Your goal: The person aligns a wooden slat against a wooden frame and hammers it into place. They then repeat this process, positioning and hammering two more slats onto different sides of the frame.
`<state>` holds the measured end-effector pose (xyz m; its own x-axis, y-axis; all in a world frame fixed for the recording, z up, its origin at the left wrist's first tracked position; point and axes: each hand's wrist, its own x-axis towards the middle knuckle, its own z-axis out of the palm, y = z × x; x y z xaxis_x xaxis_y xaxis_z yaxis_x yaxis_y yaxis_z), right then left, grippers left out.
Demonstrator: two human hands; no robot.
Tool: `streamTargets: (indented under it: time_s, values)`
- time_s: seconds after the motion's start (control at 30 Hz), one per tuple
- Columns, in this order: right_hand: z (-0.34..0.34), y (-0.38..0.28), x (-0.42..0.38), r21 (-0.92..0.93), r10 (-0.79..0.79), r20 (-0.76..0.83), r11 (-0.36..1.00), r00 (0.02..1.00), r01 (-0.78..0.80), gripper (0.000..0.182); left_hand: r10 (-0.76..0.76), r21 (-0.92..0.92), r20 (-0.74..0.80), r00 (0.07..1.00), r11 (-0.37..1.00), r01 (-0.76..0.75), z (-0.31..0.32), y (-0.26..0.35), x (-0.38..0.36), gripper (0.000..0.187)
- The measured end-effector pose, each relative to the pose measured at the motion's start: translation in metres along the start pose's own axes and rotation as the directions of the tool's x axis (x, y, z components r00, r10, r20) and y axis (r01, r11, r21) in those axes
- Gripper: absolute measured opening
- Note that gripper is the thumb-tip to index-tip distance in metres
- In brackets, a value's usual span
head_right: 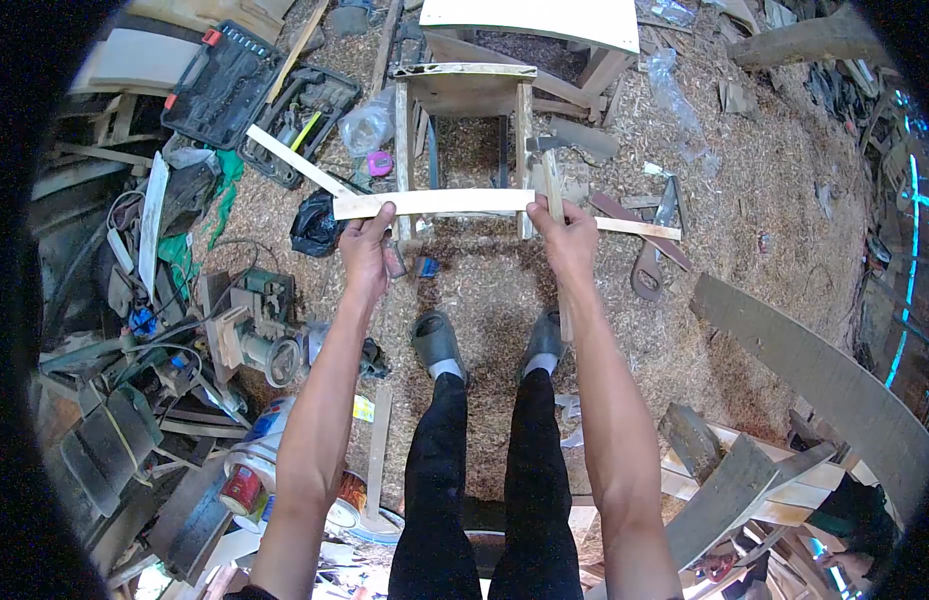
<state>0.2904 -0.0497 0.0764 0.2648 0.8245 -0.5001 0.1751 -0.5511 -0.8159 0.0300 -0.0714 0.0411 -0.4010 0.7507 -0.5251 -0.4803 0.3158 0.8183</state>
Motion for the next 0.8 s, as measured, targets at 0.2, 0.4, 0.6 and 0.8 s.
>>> streamTargets:
  time_s: [0.2,0.4,0.6,0.8]
  values:
    - [-0.005,-0.011,0.002,-0.052,0.153,0.039,0.987,0.988,-0.151,0.031,-0.066,0.148,-0.013,0.998,0.987,0.067,-0.001,0.006,-0.001,0.032]
    - [-0.006,-0.006,0.006,0.0,0.046,0.049,0.999,0.998,-0.046,0.029,-0.025,0.127,-0.006,1.0,0.992,0.026,-0.001,0.002,0.003,0.032]
    - [-0.012,-0.004,0.008,0.231,0.184,0.109,0.951,0.977,-0.205,0.028,-0.061,0.085,0.002,0.998,0.995,0.06,0.0,0.002,0.0,0.036]
    - [-0.008,-0.008,0.01,-0.065,0.091,0.071,0.994,0.993,-0.086,0.029,-0.101,0.059,-0.036,0.994,0.993,0.103,0.002,0.004,-0.002,0.035]
